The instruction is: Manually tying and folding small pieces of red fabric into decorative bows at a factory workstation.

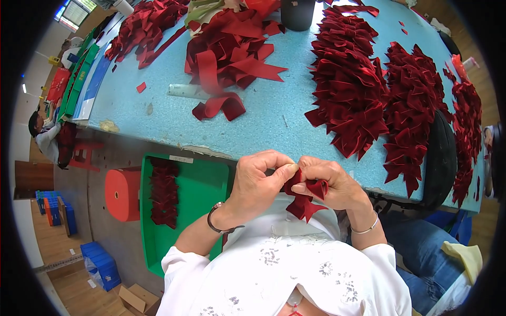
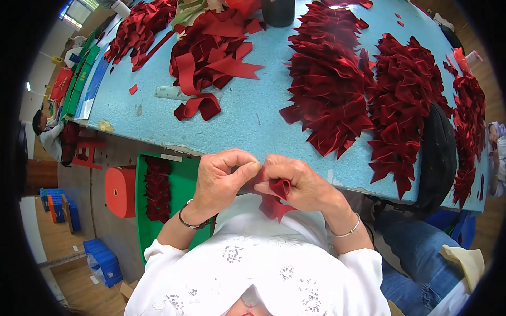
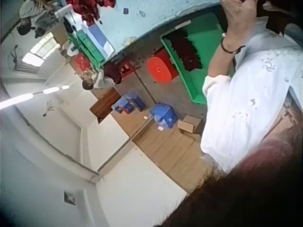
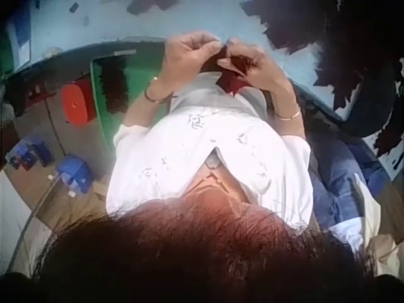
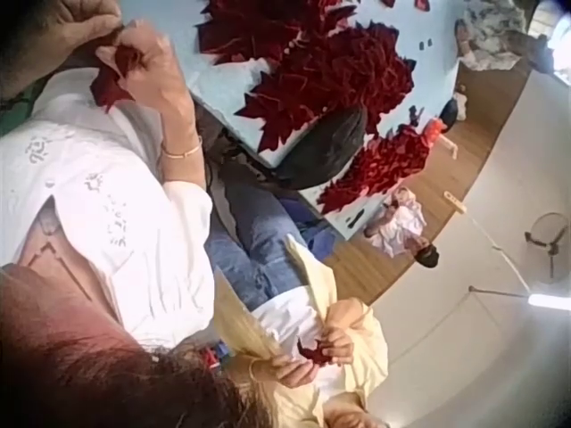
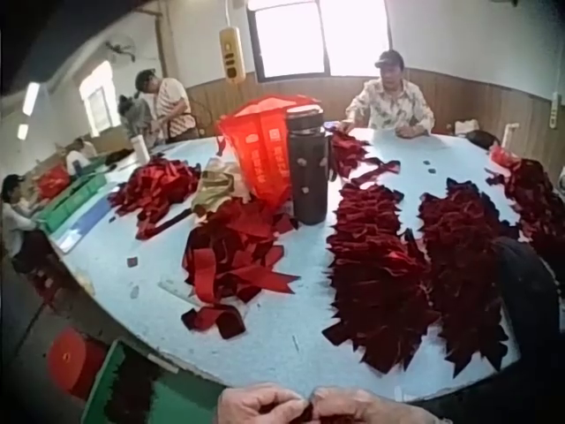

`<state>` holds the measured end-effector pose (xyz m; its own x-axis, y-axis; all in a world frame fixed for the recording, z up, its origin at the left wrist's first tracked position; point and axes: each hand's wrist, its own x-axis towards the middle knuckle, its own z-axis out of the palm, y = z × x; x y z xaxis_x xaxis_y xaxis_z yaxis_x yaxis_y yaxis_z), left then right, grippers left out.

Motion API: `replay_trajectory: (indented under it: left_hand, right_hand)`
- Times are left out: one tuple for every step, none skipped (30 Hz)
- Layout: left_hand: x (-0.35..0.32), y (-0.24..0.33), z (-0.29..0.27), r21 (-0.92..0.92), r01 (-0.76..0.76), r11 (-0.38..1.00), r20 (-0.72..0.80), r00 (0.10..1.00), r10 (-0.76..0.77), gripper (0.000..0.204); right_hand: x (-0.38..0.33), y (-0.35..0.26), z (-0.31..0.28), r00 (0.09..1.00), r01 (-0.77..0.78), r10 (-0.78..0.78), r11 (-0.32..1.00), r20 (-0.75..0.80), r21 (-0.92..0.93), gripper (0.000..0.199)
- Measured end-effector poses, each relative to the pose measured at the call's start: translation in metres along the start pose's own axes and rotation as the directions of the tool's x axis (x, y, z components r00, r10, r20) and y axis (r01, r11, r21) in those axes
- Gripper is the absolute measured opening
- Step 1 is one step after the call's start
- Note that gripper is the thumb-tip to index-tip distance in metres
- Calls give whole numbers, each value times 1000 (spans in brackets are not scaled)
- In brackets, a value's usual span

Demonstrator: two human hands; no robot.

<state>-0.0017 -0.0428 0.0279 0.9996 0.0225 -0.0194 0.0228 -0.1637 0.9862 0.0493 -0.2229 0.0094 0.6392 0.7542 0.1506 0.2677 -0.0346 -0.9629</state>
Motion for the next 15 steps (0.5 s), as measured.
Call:
replay_trajectory:
  left_hand:
    - [1,1,0,-1,-1,1000,0,1000,1,7]
    - [2,3,-2,-23,32,999,23,999,-31,7]
    - [3,5,-3,-45,64,997,47,997,-62,7]
    - [4,6,-4,-66,96,993,71,993,-91,7]
    - [4,6,-4,-66,93,994,71,994,-88,7]
    - [4,5,-5,-252,163,954,78,986,-148,7]
    - [4,4,-6,-427,226,875,96,974,-205,8]
    - [4,3,-6,-586,281,760,126,958,-256,9]
    - [2,3,-5,-586,280,760,128,958,-255,9]
    - [-1,4,-5,-587,296,753,148,954,-259,11]
    - [-3,4,-4,-589,311,746,169,950,-262,12]
    - [-6,4,-4,-590,326,739,189,945,-266,14]
    - [-7,2,-3,-591,326,738,190,945,-265,14]
    - [-8,-2,-3,-568,287,771,164,958,-236,14]
    - [-9,-7,-3,-544,248,802,138,969,-206,15]
  right_hand:
    - [0,0,-1,1000,-14,14,1000,3,12,15]
    - [0,1,-1,1000,-29,29,999,5,24,14]
    - [-1,1,0,1000,-28,28,999,5,23,14]
    - [-2,2,1,1000,-17,18,999,-25,46,13]
    - [-3,2,2,998,-4,8,998,-55,69,11]
    - [-3,3,3,996,8,-1,996,-85,91,11]
    - [-3,4,3,996,10,-2,996,-86,88,11]
    - [-3,4,4,994,13,-3,996,-111,87,10]
    - [-3,4,5,991,14,-2,996,-137,87,10]
    - [-3,5,5,987,15,0,996,-162,87,10]
    - [-3,5,6,987,14,0,996,-163,86,10]
    - [-3,5,5,987,22,-12,998,-157,62,10]
    - [-3,6,5,988,30,-24,999,-152,39,10]
    - [-2,6,6,989,42,-39,999,-143,15,11]
    - [-2,5,6,989,43,-40,999,-139,14,11]
